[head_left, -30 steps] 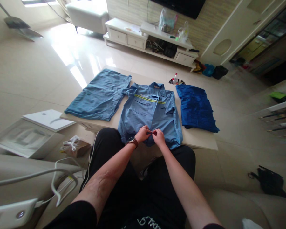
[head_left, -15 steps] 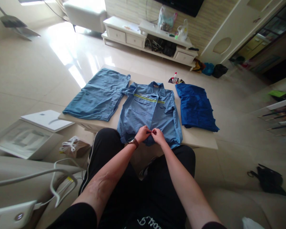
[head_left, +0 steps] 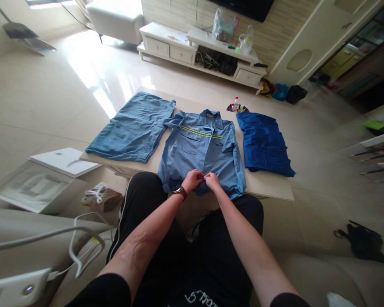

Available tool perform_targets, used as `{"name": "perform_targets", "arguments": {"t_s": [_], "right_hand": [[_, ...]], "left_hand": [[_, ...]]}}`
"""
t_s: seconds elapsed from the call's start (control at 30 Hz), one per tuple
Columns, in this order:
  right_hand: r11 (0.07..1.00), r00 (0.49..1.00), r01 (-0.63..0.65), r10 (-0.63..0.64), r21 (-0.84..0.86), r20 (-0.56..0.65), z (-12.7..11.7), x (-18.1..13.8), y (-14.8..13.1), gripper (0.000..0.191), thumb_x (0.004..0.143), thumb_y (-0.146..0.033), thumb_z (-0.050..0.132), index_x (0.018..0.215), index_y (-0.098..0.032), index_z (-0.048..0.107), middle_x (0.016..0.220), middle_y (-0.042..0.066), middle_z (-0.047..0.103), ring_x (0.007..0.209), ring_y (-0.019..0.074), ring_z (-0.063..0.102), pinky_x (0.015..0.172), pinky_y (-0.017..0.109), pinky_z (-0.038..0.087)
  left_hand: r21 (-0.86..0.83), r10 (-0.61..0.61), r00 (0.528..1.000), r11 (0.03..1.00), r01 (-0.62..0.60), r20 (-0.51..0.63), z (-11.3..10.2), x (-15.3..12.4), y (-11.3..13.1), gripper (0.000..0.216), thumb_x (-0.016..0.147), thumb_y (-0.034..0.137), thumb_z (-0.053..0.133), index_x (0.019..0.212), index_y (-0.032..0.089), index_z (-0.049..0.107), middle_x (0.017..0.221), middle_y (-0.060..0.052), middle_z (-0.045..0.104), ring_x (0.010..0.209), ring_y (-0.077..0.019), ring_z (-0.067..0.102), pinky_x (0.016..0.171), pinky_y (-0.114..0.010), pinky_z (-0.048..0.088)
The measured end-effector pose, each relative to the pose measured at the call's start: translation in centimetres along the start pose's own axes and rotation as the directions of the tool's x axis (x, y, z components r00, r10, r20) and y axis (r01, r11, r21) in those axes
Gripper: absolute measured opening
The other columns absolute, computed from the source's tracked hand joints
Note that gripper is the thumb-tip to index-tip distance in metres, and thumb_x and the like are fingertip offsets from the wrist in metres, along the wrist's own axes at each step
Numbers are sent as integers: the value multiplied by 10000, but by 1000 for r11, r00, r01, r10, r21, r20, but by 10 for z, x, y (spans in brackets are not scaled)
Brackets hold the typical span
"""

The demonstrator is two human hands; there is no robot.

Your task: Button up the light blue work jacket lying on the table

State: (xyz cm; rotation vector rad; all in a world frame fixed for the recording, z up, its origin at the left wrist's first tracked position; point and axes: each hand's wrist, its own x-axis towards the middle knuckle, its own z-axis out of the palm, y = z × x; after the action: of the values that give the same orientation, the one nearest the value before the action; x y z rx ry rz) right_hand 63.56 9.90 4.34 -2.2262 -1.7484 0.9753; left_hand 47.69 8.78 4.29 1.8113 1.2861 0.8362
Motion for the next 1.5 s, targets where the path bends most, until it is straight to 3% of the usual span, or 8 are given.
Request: {"name": "perform_targets", "arguments": {"t_s": [0.13, 0.37, 0.53, 0.63, 0.73, 0.83, 1.03, 1.5], "right_hand": [[998, 998, 25, -28, -51, -50, -3, -10, -7, 114, 984, -233, 585, 952, -194, 687, 1031, 85, 730, 1026, 226, 677, 929, 336, 505], [988, 984, 115, -127, -104, -122, -1, -37, -13, 118, 963, -196, 505, 1042, -218, 589, 1134, 96, 679, 1069, 225, 613, 906, 303, 426], [985, 986, 119, -132, -126, -103, -6, -47, -9, 76, 948, -218, 534, 1001, -234, 585, 1042, 58, 685, 958, 213, 622, 817, 289, 413], [984, 988, 112, -126, -140, -93, -8, -51, -7, 69, 945, -224, 541, 995, -238, 587, 981, 40, 691, 898, 202, 627, 767, 280, 395], [983, 989, 105, -119, -153, -84, -9, -52, -6, 52, 948, -240, 543, 984, -241, 581, 938, 32, 696, 872, 200, 629, 742, 277, 380], [981, 990, 108, -121, -164, -70, -9, -51, -8, 37, 950, -273, 554, 944, -240, 572, 935, 38, 701, 867, 204, 627, 739, 282, 374], [974, 989, 122, -136, -190, -64, -7, -50, -11, 86, 959, -314, 572, 956, -230, 555, 976, 66, 689, 902, 217, 623, 772, 294, 376], [966, 984, 174, -177, -189, 0, -18, -46, -7, 151, 957, -369, 593, 902, -231, 572, 942, 40, 691, 867, 194, 618, 741, 279, 372]], "left_hand": [[14, 1, 1000, 1000, -2, 12, -2, 0, 2, 153, 775, 76, 712, 898, 140, 777, 812, -23, 636, 715, -136, 560, 707, -246, 458], [64, 7, 999, 998, -10, 45, -5, -6, 12, 162, 797, 113, 667, 949, 160, 697, 841, -16, 660, 744, -140, 594, 715, -239, 464], [130, -30, 997, 991, 20, 75, -10, -8, 16, 272, 832, 160, 625, 1103, 175, 645, 743, 14, 675, 675, -156, 628, 682, -257, 492], [194, -32, 999, 981, 25, 30, -18, -4, 13, 285, 870, 144, 562, 1130, 181, 671, 1012, -91, 749, 988, -221, 696, 917, -351, 525], [304, 5, 1000, 953, -8, 10, -22, -3, 6, 406, 943, 228, 542, 1336, 233, 646, 1507, -127, 580, 1459, -287, 459, 1220, -492, 317], [492, 16, 996, 869, -58, 89, -22, -5, -3, 531, 1019, 365, 461, 1542, 285, 504, 1694, -74, 362, 1596, -288, 237, 1290, -538, 156], [600, -56, 969, 793, -103, 240, -22, -2, -11, 759, 988, 582, 470, 1658, 263, 309, 1753, -78, 180, 1626, -311, 107, 1294, -570, 111], [616, -127, 952, 784, -76, 280, -23, -6, -7, 973, 864, 523, 678, 1681, 266, 216, 1764, -118, 91, 1627, -355, 23, 1272, -628, 99]]}}
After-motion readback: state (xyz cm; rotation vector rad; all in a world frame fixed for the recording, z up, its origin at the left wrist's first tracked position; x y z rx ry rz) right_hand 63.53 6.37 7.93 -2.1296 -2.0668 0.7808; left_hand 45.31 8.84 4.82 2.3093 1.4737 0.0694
